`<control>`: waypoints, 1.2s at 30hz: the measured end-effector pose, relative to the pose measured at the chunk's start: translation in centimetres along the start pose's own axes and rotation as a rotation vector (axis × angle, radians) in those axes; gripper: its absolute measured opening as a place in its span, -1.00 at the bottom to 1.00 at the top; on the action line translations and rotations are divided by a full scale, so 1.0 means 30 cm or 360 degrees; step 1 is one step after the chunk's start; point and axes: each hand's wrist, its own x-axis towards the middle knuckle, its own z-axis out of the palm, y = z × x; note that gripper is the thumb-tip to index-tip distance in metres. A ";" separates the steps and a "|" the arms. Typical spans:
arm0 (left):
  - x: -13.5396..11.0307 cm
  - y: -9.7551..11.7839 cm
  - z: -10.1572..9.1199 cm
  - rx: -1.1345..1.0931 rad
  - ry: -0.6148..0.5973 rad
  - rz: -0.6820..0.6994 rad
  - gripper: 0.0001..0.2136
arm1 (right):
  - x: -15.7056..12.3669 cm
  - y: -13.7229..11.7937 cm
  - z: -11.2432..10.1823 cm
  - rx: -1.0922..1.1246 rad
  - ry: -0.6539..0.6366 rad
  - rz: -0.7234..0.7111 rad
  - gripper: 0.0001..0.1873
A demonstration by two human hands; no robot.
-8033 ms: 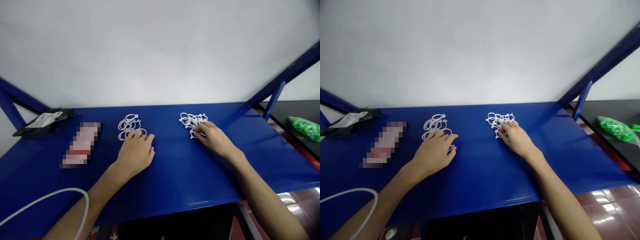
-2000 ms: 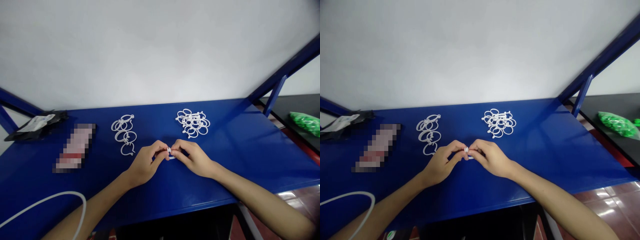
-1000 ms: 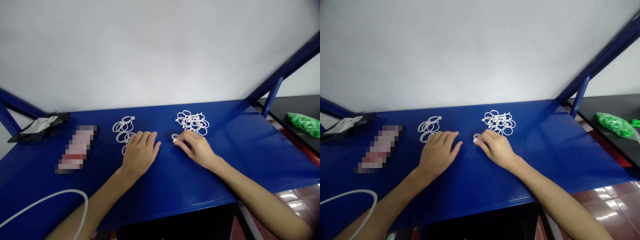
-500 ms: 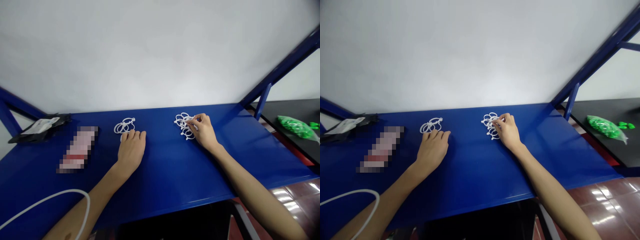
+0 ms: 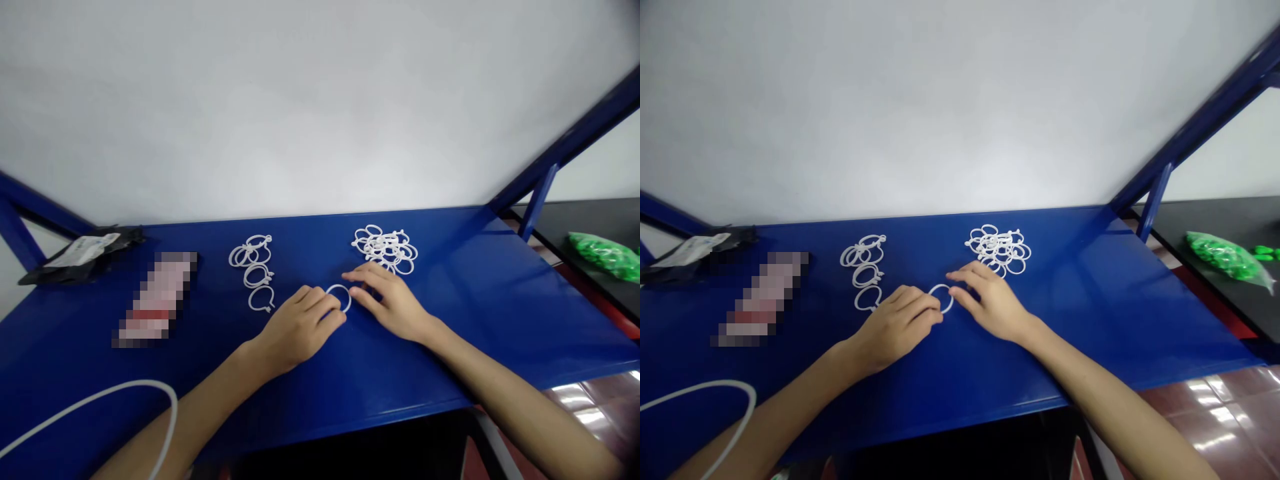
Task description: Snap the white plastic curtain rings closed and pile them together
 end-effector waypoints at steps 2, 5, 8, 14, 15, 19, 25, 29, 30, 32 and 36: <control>0.001 0.019 0.000 -0.0012 -0.0022 0.0092 -0.83 | -0.004 -0.015 0.032 0.0230 -0.0158 0.0082 -0.74; 0.001 0.034 0.005 0.0011 -0.0024 0.0173 -0.81 | -0.004 -0.012 0.062 0.0468 -0.0246 0.0286 -0.80; 0.003 0.037 0.007 0.0029 0.0041 0.0099 -0.87 | -0.002 -0.002 0.063 0.0634 -0.0171 0.0490 -0.81; 0.006 0.025 -0.003 0.0085 0.0294 -0.0426 -0.94 | 0.004 -0.021 0.033 0.0797 0.0192 0.0624 -0.77; 0.005 0.021 -0.003 0.0045 0.0294 -0.0520 -0.95 | 0.004 -0.025 0.032 0.0832 0.0210 0.0620 -0.77; 0.005 0.011 0.005 -0.0334 0.0201 -0.0841 -0.93 | -0.006 -0.030 0.045 0.0844 0.0170 0.0561 -0.77; 0.015 0.023 0.001 -0.0724 0.0156 -0.1103 -0.89 | -0.029 -0.030 0.058 0.0493 0.0023 0.0203 -0.85; 0.018 0.045 -0.004 -0.0730 0.0234 -0.1107 -0.90 | -0.030 -0.043 0.059 0.0405 0.0084 0.0010 -0.85; 0.017 0.051 -0.005 -0.0725 0.0256 -0.1115 -0.89 | -0.029 -0.047 0.059 0.0380 0.0108 -0.0025 -0.86; 0.016 0.060 -0.004 -0.0729 0.0284 -0.1145 -0.89 | -0.029 -0.055 0.061 0.0325 0.0169 -0.0094 -0.88; 0.012 0.069 0.003 -0.0739 0.0309 -0.1173 -0.86 | -0.034 -0.065 0.059 0.0237 0.0226 -0.0205 -0.93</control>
